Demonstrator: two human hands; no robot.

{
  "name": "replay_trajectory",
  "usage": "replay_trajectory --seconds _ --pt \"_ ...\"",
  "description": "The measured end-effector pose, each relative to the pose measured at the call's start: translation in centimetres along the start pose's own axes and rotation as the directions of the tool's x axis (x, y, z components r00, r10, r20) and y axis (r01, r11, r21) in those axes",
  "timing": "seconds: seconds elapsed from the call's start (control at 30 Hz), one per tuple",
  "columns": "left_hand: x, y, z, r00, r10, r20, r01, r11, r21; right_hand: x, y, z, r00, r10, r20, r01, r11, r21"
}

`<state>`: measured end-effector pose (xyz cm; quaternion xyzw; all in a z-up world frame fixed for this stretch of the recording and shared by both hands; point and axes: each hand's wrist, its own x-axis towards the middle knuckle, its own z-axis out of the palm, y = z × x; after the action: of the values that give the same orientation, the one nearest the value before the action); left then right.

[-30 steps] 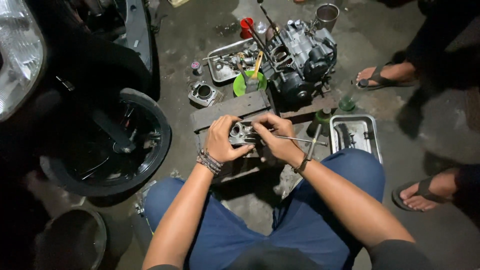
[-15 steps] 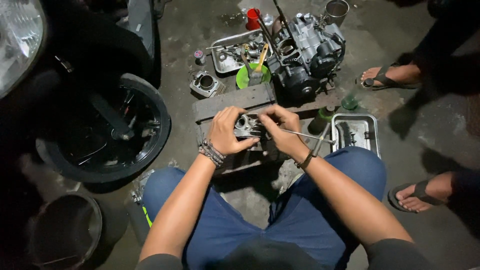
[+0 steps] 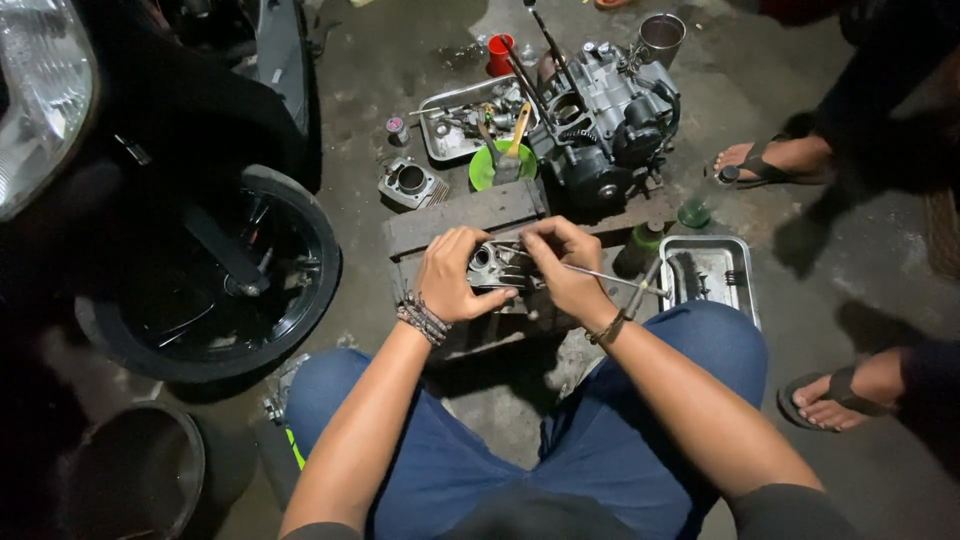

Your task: Cleaning the ports of a motorcycle cylinder head using a thin metal pick tool.

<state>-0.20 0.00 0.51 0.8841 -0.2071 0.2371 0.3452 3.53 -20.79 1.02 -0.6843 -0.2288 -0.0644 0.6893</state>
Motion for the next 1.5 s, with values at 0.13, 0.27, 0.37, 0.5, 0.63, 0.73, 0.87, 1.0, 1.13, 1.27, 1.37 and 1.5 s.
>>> replay_trajectory --seconds 0.13,0.27,0.37,0.5,0.63,0.73,0.87,1.0,1.13,1.27,1.37,1.5 --pt "-0.2 -0.5 0.2 1.0 -0.011 -0.005 0.011 1.0 -0.012 -0.1 0.4 0.4 0.999 -0.012 0.05 0.01 0.999 0.032" --pt "-0.2 -0.4 0.3 1.0 -0.013 -0.001 0.013 1.0 -0.014 0.2 0.0 0.3 0.998 -0.002 0.056 0.002 1.0 0.002" --pt "-0.2 0.0 0.2 1.0 -0.007 -0.006 0.007 1.0 -0.014 0.0 -0.9 0.4 0.998 0.021 0.061 -0.021 1.0 0.006" --pt "-0.3 -0.4 0.4 1.0 -0.01 -0.017 0.01 1.0 -0.005 0.4 -0.4 0.0 0.993 0.021 0.117 -0.022 1.0 0.012" --pt "-0.5 -0.2 0.2 1.0 0.011 -0.012 -0.011 1.0 0.0 0.7 -0.8 -0.7 0.984 0.059 0.166 -0.063 0.998 0.021" --pt "-0.4 -0.5 0.4 1.0 0.011 -0.01 -0.012 1.0 -0.007 1.0 -0.7 -1.2 0.969 0.125 0.211 -0.117 0.992 -0.05" --pt "-0.1 -0.2 0.5 1.0 0.027 -0.016 -0.027 1.0 0.004 0.9 -1.8 -1.4 0.978 0.081 0.191 -0.054 0.989 -0.14" --pt "-0.3 -0.4 0.5 0.999 0.029 -0.016 -0.029 0.999 0.014 0.9 -2.9 -1.2 0.972 0.03 0.231 0.012 0.984 -0.179" --pt "-0.2 -0.2 0.5 0.998 0.049 -0.027 -0.048 0.998 0.033 0.7 -1.4 -1.2 0.968 0.053 0.247 -0.042 0.998 -0.049" --pt "-0.1 0.0 0.5 0.998 0.047 -0.048 -0.045 0.998 0.033 0.9 -2.1 -1.3 0.979 0.007 0.204 0.017 0.993 -0.115" --pt "-0.4 1.7 0.2 0.998 0.035 -0.051 -0.033 0.999 0.032 0.2 -1.3 -1.1 0.98 -0.057 0.188 0.09 0.98 -0.175" --pt "0.3 0.3 0.8 1.0 0.015 0.008 -0.015 1.0 0.021 1.3 -2.5 -1.2 0.983 0.031 0.182 0.005 0.98 -0.198"
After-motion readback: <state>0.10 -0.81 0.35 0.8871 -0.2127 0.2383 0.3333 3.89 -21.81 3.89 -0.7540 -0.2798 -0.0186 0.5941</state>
